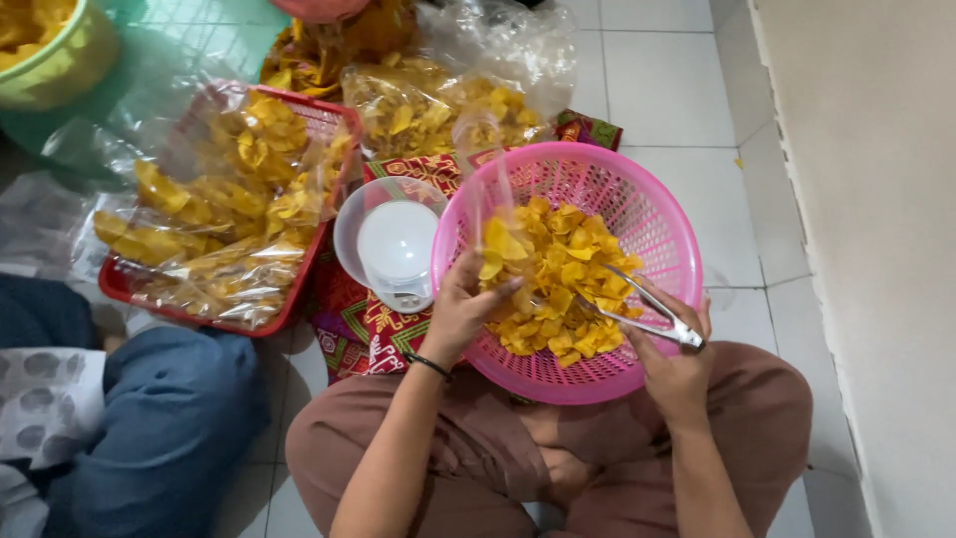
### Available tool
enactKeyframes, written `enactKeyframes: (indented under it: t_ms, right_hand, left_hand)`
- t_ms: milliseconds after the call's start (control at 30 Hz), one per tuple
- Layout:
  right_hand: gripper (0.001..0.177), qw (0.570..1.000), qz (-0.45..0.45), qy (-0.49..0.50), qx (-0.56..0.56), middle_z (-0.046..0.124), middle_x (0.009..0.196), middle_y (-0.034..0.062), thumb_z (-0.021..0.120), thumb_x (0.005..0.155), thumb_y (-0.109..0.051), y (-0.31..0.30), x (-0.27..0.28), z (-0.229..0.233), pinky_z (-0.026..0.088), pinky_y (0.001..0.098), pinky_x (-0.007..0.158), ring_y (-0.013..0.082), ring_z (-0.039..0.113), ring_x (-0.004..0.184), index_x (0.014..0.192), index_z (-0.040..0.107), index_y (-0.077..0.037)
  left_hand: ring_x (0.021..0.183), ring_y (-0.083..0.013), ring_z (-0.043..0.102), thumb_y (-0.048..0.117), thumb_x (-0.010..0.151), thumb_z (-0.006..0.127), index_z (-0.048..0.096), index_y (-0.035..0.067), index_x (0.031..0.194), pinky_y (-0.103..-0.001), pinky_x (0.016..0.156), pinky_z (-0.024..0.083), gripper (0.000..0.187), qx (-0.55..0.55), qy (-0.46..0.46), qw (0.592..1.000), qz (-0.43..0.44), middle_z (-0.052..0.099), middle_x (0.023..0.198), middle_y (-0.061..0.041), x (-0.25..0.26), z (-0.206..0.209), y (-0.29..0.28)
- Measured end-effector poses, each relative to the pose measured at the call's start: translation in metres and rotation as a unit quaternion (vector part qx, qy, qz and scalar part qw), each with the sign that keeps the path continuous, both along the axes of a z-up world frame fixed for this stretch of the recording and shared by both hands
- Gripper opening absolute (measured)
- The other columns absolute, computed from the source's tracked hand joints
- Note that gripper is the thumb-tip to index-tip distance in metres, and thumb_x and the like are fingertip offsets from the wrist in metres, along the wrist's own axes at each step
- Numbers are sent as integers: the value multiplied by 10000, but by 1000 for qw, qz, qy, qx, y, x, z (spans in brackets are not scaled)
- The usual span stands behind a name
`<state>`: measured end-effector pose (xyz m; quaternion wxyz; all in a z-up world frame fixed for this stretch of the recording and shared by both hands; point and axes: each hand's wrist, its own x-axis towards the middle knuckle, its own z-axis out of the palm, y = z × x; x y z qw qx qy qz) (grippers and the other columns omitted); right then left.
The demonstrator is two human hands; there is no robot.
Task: A person sitting on the floor uses metal tongs to fill clear plastic bags with yellow chips from a pink basket.
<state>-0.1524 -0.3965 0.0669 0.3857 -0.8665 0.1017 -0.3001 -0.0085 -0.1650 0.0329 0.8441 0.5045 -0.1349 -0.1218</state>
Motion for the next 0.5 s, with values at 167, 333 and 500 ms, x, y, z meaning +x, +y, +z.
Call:
enactKeyframes:
  t_ms: [167, 333, 500]
  right_hand:
    - [517, 997, 38, -20, 64, 768, 1229, 149, 932, 843, -155, -35, 39, -2, 304, 537, 1277, 325, 721, 1207, 1293, 708, -38]
    - [560, 982, 123, 21, 141, 774, 1174, 167, 978, 757, -46, -45, 89, 13, 504, 496, 1135, 316, 748, 1151, 1260, 735, -6]
    - [484, 964, 164, 81, 192, 772, 1122, 154, 952, 794, -42, -55, 109, -10, 549, 435, 1073, 237, 739, 1069, 1235, 755, -11]
  left_hand:
    - [1005, -153, 747, -74, 877, 842, 697, 30, 1353, -360, 877, 650, 508, 0, 9, 1000, -16, 806, 1170, -136, -5, -2, -2]
    - [1018, -182, 750, -87, 891, 817, 658, -20, 1354, -393, 876, 665, 495, -17, 17, 999, -41, 792, 1163, -162, -2, 5, -4]
    - [1030, -180, 745, -82, 895, 808, 609, -5, 1443, -378, 876, 663, 588, -3, 34, 999, -35, 764, 1226, -141, 1, -2, -4]
